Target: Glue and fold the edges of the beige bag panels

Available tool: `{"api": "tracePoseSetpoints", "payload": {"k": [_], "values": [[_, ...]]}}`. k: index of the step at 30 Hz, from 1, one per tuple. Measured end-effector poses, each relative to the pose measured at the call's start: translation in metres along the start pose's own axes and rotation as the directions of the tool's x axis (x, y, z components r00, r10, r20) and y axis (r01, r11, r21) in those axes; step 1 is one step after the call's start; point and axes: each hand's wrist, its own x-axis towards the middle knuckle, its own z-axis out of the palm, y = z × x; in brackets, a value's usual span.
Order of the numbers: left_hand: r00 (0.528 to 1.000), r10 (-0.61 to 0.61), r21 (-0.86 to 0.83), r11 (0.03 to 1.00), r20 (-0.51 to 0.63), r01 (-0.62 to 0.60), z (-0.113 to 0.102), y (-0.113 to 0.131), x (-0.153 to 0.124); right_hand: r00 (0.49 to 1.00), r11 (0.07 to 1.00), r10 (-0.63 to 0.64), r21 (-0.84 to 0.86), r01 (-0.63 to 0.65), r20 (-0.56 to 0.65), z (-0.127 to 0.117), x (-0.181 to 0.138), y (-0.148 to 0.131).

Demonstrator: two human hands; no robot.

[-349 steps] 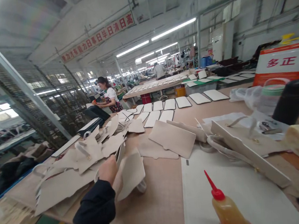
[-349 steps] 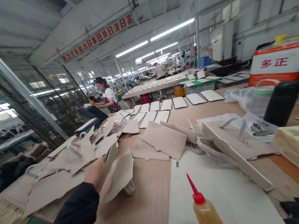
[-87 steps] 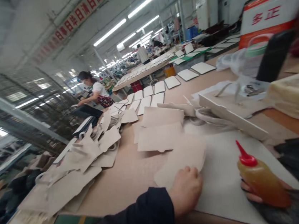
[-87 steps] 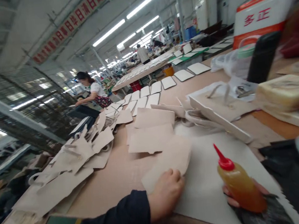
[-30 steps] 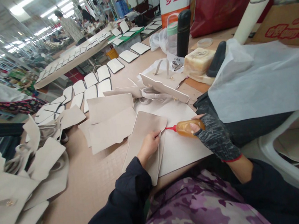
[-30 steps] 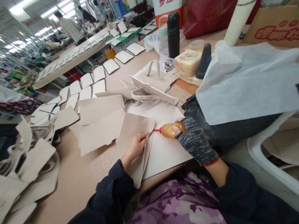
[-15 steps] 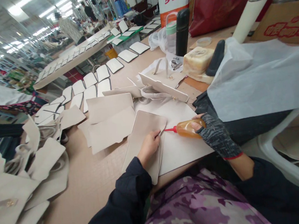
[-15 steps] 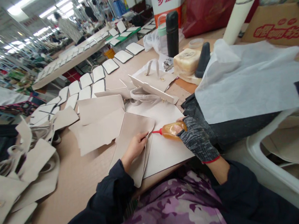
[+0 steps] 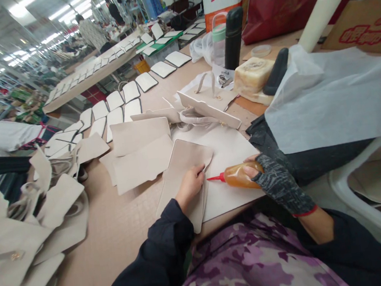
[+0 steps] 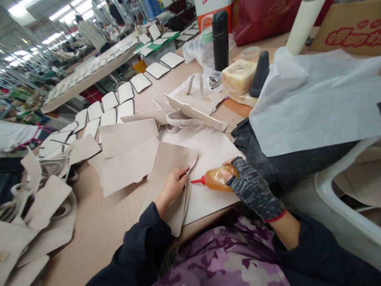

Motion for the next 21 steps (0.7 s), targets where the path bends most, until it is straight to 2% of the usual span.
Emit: {"api": "tracePoseSetpoints", "payload": {"k": [7, 18, 21], "values": [[1.000, 0.024, -0.001, 1.000, -0.012, -0.024, 0.003, -0.003, -0.001, 0.999, 0.996, -0.001, 0.085, -0.003, 0.046, 0.005, -0.015, 0.005], [0.999, 0.011, 0.003, 1.000, -0.035, -0.011, 0.003, 0.001, -0.005, 0.971, 0.957, 0.140, 0.225, -0.183, 0.195, 0.010, -0.043, 0.004], [0.999, 0.017, -0.005, 1.000, -0.044, -0.017, 0.003, 0.001, -0.005, 0.965, 0.955, 0.135, 0.228, -0.187, 0.226, 0.009, -0.047, 0.003]]}}
